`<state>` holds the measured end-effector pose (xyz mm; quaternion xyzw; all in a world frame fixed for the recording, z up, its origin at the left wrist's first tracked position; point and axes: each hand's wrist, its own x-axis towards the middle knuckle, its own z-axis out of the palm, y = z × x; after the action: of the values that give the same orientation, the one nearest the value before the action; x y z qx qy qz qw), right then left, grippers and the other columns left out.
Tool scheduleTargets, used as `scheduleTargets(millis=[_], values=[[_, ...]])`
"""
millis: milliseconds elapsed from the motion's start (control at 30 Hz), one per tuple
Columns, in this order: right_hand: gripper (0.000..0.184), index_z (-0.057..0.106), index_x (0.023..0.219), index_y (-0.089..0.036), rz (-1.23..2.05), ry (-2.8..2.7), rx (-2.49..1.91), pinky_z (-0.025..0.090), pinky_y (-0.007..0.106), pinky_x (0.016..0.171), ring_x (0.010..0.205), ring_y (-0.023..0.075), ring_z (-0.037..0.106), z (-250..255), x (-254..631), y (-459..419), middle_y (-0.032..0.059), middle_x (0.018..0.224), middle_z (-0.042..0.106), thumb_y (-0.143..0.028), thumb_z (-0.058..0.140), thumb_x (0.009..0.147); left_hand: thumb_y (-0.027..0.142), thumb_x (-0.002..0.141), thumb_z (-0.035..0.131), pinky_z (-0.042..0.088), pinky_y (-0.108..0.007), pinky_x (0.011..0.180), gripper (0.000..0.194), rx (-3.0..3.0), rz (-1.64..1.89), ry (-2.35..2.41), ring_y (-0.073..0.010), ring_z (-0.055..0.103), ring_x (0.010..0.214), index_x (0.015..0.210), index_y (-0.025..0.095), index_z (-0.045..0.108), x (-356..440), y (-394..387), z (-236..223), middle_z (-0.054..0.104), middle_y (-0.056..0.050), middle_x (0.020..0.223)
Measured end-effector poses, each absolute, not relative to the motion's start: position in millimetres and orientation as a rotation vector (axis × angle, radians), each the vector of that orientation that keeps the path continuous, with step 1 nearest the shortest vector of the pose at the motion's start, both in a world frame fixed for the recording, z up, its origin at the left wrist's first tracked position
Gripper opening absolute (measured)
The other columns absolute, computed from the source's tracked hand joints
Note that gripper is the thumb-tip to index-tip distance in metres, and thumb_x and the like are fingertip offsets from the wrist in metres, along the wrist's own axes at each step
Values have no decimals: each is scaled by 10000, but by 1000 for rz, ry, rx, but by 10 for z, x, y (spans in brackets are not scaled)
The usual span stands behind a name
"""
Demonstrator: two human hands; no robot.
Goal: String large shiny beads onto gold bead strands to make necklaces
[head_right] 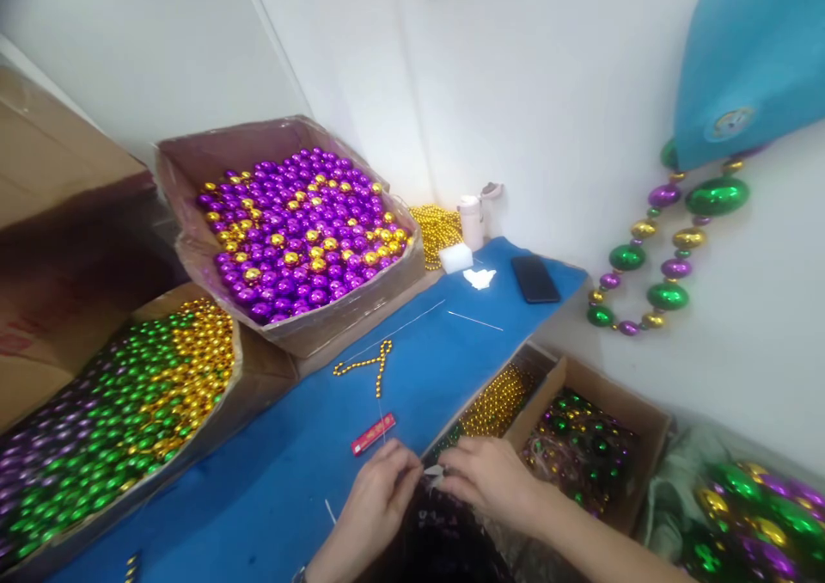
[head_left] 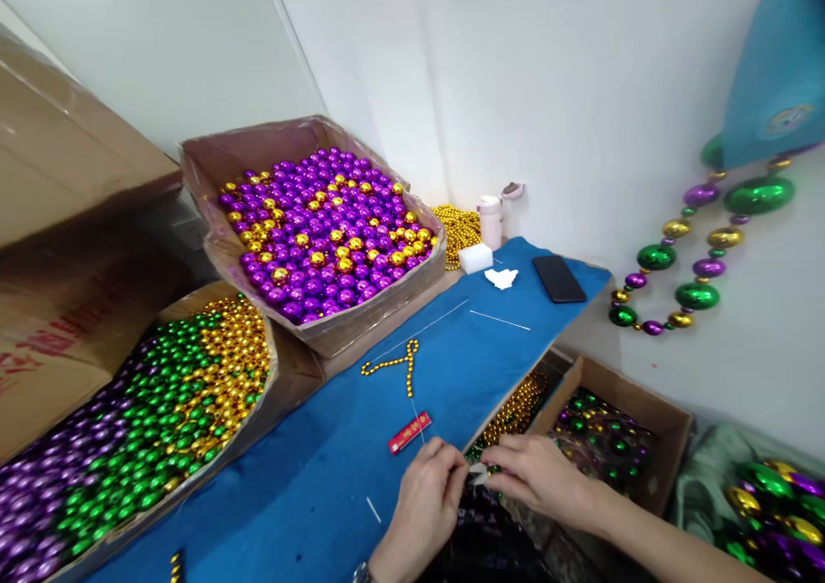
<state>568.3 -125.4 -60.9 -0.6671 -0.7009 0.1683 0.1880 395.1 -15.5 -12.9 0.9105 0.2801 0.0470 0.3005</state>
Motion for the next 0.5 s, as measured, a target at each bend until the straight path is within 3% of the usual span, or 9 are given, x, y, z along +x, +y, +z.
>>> scheduleTargets(millis=[367, 500], values=[[327, 646, 944, -297, 425, -2042, -1863, 387, 231, 590, 711, 143, 620, -558, 5801, -1361, -18, 793, 657, -492, 383, 945, 210, 911, 429, 409, -279, 716, 224, 2360, 208, 776, -200, 579, 799, 742, 193, 576, 3931, -130, -83, 597, -47, 787], [318, 595, 1127, -294, 315, -1978, -1930, 446, 214, 664, 765, 127, 615, -462, 5976, -1308, 17, 936, 624, -445, 369, 963, 291, 914, 439, 392, -251, 615, 254, 2293, 279, 823, -170, 555, 658, 713, 188, 553, 3833, -68, -69, 580, -19, 685]])
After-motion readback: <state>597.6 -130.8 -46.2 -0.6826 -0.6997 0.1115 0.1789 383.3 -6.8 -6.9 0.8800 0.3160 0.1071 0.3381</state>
